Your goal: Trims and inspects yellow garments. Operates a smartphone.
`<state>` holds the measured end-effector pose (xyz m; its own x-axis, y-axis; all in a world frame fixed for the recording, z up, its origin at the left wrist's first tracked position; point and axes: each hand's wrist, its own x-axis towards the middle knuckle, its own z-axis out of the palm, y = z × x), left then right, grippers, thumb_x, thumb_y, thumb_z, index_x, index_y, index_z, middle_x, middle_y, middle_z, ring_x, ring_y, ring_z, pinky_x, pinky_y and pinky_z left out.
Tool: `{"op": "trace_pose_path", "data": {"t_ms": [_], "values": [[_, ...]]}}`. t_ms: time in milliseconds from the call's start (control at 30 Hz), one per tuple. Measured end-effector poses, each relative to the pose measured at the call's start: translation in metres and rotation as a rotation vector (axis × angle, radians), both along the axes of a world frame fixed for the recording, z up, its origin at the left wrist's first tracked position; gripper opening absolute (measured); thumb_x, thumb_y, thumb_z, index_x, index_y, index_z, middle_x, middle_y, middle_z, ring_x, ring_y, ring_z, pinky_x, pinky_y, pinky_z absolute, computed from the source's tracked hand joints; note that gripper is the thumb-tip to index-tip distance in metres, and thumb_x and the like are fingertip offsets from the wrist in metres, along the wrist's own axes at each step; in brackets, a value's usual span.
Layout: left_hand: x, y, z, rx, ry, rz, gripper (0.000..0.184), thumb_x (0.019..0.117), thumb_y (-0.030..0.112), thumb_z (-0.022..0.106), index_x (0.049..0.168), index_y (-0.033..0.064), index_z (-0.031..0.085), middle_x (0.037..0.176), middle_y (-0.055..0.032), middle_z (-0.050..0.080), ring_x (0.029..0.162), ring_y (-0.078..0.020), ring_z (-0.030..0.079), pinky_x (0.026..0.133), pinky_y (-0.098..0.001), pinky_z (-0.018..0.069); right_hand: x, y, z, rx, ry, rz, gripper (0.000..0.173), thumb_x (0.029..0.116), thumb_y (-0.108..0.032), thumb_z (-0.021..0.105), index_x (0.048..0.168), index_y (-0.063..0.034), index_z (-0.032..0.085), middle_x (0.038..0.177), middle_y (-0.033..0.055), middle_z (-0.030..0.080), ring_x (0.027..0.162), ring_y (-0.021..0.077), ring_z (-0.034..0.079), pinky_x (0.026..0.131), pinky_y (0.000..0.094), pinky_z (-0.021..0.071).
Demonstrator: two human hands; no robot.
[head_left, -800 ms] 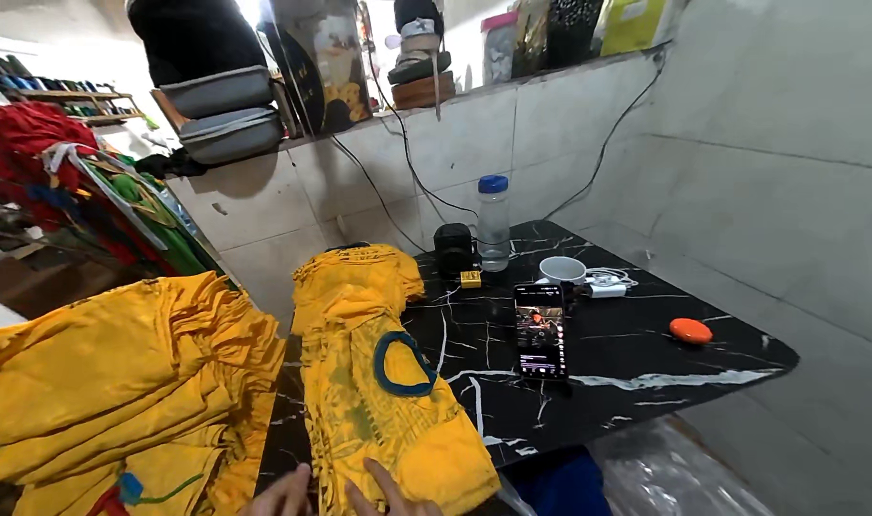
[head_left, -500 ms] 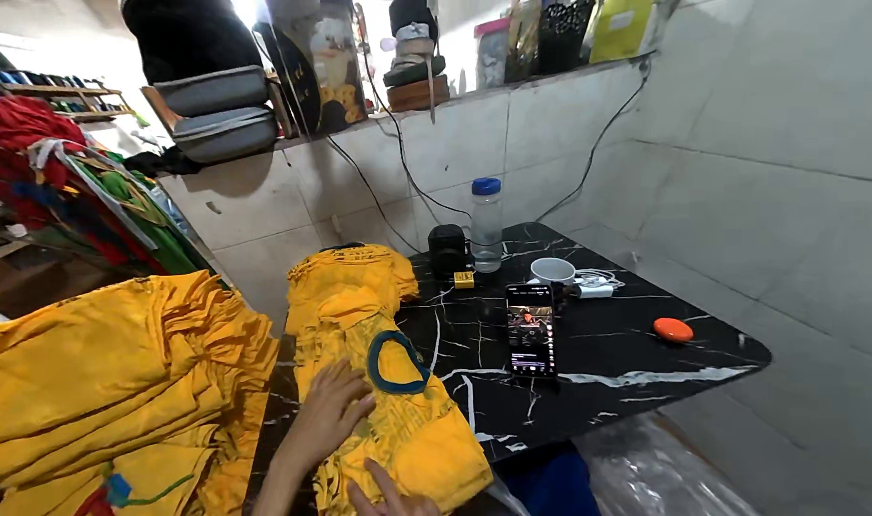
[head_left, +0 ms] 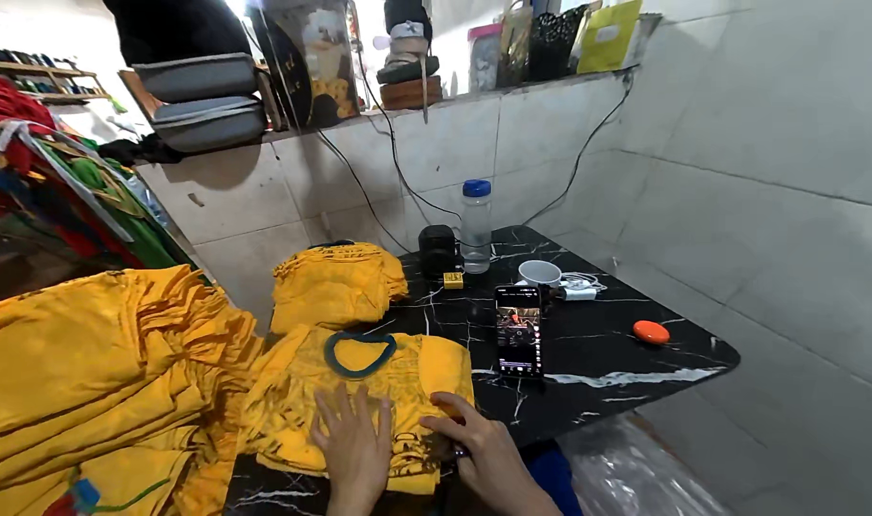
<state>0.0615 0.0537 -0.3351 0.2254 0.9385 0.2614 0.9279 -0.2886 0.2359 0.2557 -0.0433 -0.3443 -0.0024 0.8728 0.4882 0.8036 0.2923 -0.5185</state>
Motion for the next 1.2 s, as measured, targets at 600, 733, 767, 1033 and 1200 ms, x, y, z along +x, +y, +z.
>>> {"op": "trace_pose_path", "data": {"t_ms": [600, 733, 767, 1033, 1200], "values": [[-0.134, 0.021, 0.016, 0.265, -0.018, 0.089, 0.047, 0.107, 0.032, 0.041, 0.145, 0.0081, 0.057, 0.154, -0.0282, 0.044, 0.144, -0.0571, 0.034, 0.112, -0.0771, 0.0212, -0.052, -0.037, -0.016, -0.135, 0.061, 0.055, 0.048, 0.102, -0.018, 0.061, 0.149, -0.021, 0.057, 0.165, 0.0074, 0.038, 0.066, 0.0232, 0.072, 0.058, 0.0446, 0.0599], [-0.07, -0.027, 0.018, 0.135, -0.223, -0.482, 0.032, 0.1066, 0.031, 0.051, 0.129, 0.022, 0.072, 0.143, -0.0048, 0.063, 0.141, -0.0324, 0.049, 0.113, -0.0584, 0.0401, -0.059, -0.038, -0.027, -0.031, 0.048, 0.013, 0.046, 0.1008, -0.017, 0.063, 0.147, -0.0214, 0.061, 0.161, 0.006, 0.045, 0.064, 0.0207, 0.072, 0.052, 0.041, 0.058], [-0.057, -0.032, 0.009, 0.092, -0.245, -0.593, 0.031, 0.1061, 0.031, 0.053, 0.132, 0.0259, 0.07, 0.144, -0.0004, 0.062, 0.142, -0.0275, 0.05, 0.114, -0.0553, 0.0403, -0.057, -0.038, -0.028, -0.026, 0.062, 0.027, 0.048, 0.0992, -0.014, 0.064, 0.146, -0.0209, 0.061, 0.16, 0.0059, 0.047, 0.067, 0.0208, 0.073, 0.053, 0.0414, 0.0588], [-0.053, -0.049, -0.041, 0.187, -0.602, -0.559, 0.013, 0.0962, 0.02, 0.069, 0.102, 0.0246, 0.08, 0.112, 0.0083, 0.074, 0.11, -0.0105, 0.063, 0.102, -0.0322, 0.0483, -0.035, -0.056, -0.03, 0.215, 0.507, 0.005, 0.02, 0.0998, -0.008, 0.064, 0.115, 0.0005, 0.072, 0.117, 0.0131, 0.072, 0.113, 0.0166, 0.068, 0.097, 0.0314, 0.0588], [-0.058, -0.045, -0.035, 0.129, -0.679, -0.599, 0.013, 0.0931, 0.019, 0.075, 0.1, 0.0262, 0.082, 0.109, 0.009, 0.075, 0.108, -0.0101, 0.065, 0.098, -0.0311, 0.0516, -0.044, -0.044, -0.019, -0.007, 0.52, -0.052, 0.034, 0.0926, -0.024, 0.078, 0.119, -0.0032, 0.073, 0.101, 0.0082, 0.07, 0.091, 0.0121, 0.068, 0.081, 0.0285, 0.0599]]}}
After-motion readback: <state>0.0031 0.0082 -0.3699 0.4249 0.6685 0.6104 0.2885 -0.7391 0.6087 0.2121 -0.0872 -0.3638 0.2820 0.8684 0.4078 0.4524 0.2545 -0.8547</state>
